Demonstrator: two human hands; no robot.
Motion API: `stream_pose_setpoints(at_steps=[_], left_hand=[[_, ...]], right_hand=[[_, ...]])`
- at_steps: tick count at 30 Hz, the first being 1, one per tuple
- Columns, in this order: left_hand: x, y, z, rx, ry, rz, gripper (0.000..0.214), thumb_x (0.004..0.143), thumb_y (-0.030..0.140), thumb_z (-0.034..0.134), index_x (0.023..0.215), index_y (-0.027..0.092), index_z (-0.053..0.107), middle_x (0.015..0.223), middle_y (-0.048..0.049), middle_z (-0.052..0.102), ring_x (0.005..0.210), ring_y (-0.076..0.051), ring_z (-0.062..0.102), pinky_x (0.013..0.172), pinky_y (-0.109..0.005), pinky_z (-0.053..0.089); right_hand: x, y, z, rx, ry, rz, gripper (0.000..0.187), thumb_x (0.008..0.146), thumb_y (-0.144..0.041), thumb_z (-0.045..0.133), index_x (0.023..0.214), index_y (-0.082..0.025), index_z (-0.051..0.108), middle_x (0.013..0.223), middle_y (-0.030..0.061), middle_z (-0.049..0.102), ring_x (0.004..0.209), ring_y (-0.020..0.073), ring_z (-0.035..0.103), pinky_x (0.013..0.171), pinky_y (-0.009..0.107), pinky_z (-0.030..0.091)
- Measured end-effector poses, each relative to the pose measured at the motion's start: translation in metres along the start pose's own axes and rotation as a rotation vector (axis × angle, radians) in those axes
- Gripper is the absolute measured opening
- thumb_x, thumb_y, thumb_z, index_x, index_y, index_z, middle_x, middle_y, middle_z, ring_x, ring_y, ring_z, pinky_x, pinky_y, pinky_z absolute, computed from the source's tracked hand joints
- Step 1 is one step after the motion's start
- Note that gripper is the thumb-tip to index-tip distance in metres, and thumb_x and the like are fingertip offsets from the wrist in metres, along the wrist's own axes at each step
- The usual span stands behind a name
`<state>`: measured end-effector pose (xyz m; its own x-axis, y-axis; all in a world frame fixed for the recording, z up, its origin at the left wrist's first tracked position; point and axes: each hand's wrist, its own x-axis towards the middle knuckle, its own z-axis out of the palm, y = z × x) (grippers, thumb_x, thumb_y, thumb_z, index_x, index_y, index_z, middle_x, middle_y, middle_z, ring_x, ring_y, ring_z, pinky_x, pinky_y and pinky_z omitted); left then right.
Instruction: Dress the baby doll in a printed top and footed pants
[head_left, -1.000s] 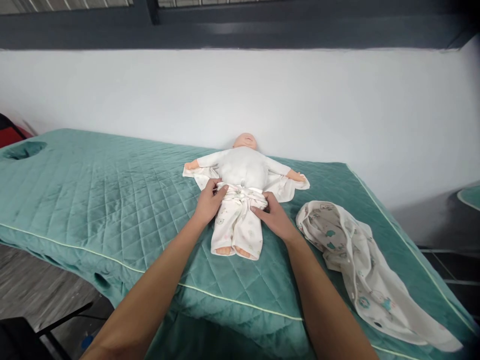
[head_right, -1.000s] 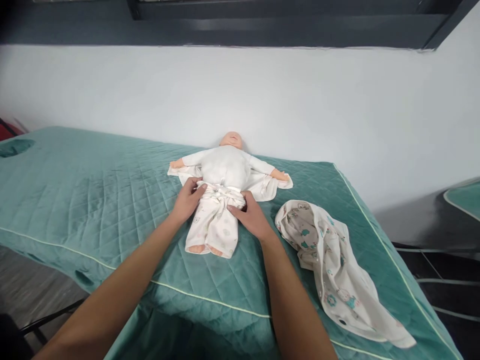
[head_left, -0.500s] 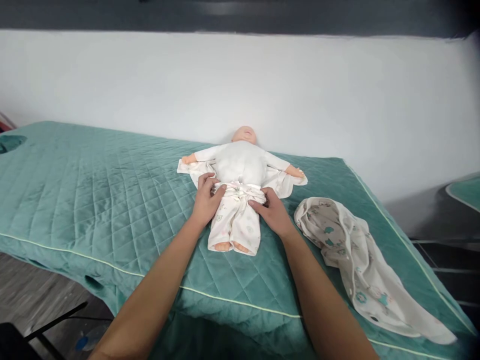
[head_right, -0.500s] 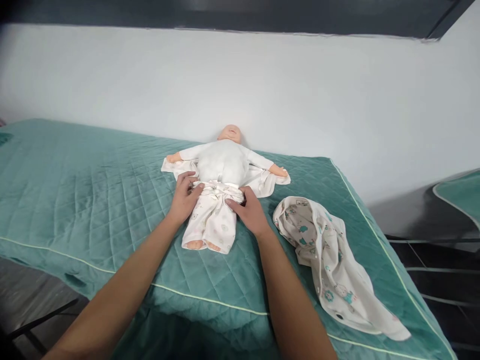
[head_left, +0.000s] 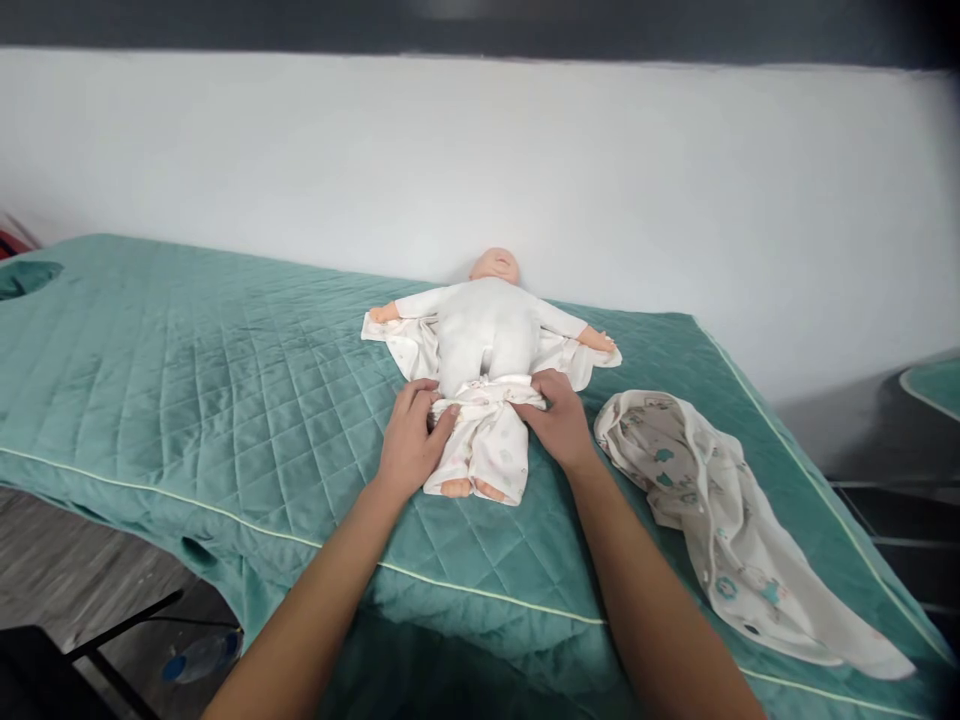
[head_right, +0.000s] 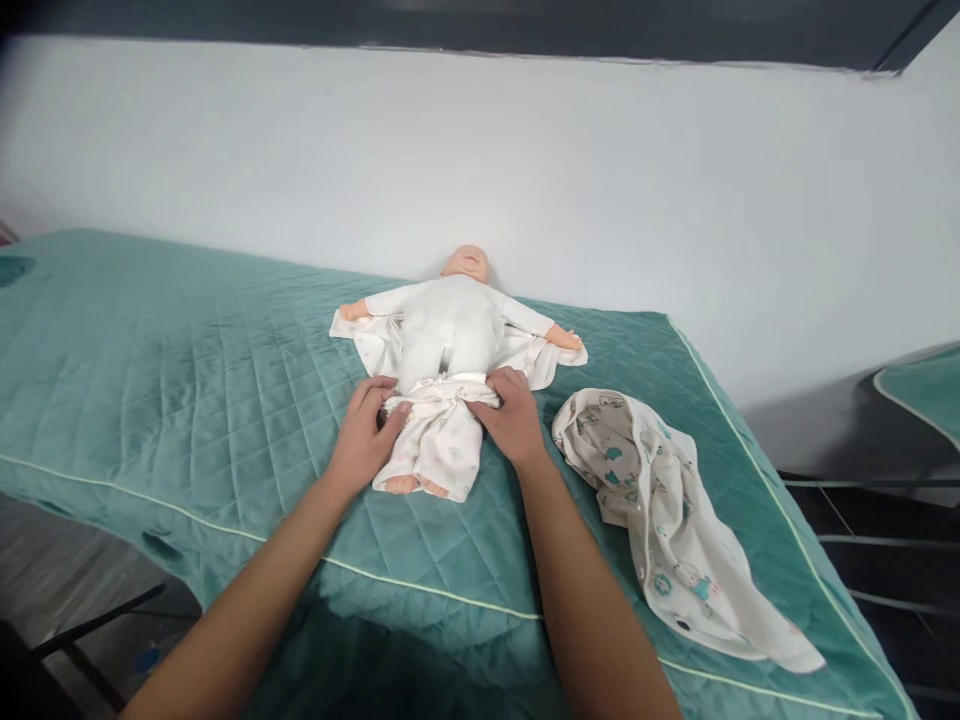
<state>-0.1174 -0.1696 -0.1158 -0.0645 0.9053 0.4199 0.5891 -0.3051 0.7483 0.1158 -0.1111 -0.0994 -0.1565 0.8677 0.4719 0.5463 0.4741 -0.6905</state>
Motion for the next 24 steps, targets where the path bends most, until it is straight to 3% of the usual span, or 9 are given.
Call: stream_pose_setpoints(at_steps=[4, 7, 11, 15, 24], left_hand=[[0.003, -0.002, 0.001, -0.008, -0.010, -0.005, 0.015, 0.096, 0.037, 0.056, 0.098, 0.023, 0.059, 0.127, -0.0104, 0.060, 0.120, -0.025, 0.057, 0.104, -0.042, 0.046], [0.004, -0.003, 0.001, -0.024, -0.006, -0.010, 0.015, 0.096, 0.037, 0.056, 0.099, 0.022, 0.058, 0.125, -0.0105, 0.060, 0.120, -0.024, 0.057, 0.104, -0.041, 0.046], [0.006, -0.005, 0.002, -0.052, 0.016, -0.014, 0.015, 0.096, 0.037, 0.057, 0.102, 0.023, 0.058, 0.123, -0.0094, 0.061, 0.120, -0.023, 0.057, 0.107, -0.040, 0.045], [0.009, -0.006, 0.003, -0.074, 0.010, -0.065, 0.017, 0.095, 0.039, 0.057, 0.100, 0.023, 0.061, 0.125, -0.0082, 0.061, 0.118, -0.023, 0.059, 0.105, -0.039, 0.046], [-0.002, 0.000, -0.004, -0.085, -0.002, -0.054, 0.028, 0.095, 0.040, 0.057, 0.077, 0.019, 0.064, 0.127, -0.0109, 0.059, 0.121, -0.024, 0.058, 0.107, -0.040, 0.045]], right_hand=[[-0.010, -0.010, -0.005, 0.071, -0.045, 0.093, 0.034, 0.079, -0.041, 0.067, 0.064, -0.023, 0.043, 0.071, -0.0007, 0.047, 0.073, 0.0186, 0.047, 0.070, 0.033, 0.038], [-0.015, -0.014, -0.006, 0.171, -0.162, 0.195, 0.039, 0.078, -0.045, 0.068, 0.059, -0.022, 0.042, 0.061, -0.0035, 0.040, 0.063, 0.0140, 0.039, 0.061, 0.029, 0.031], [-0.014, -0.016, -0.005, 0.358, -0.277, 0.265, 0.031, 0.077, -0.048, 0.070, 0.069, -0.020, 0.060, 0.066, -0.0023, 0.055, 0.066, 0.0152, 0.046, 0.064, 0.029, 0.037], [-0.011, -0.013, -0.002, 0.366, -0.254, 0.283, 0.026, 0.078, -0.045, 0.071, 0.083, -0.019, 0.069, 0.080, -0.0007, 0.066, 0.077, 0.0180, 0.055, 0.072, 0.030, 0.043], [-0.009, -0.004, 0.000, 0.185, -0.155, 0.242, 0.028, 0.076, -0.046, 0.068, 0.072, -0.022, 0.056, 0.068, -0.0037, 0.054, 0.069, 0.0153, 0.047, 0.063, 0.027, 0.038]])
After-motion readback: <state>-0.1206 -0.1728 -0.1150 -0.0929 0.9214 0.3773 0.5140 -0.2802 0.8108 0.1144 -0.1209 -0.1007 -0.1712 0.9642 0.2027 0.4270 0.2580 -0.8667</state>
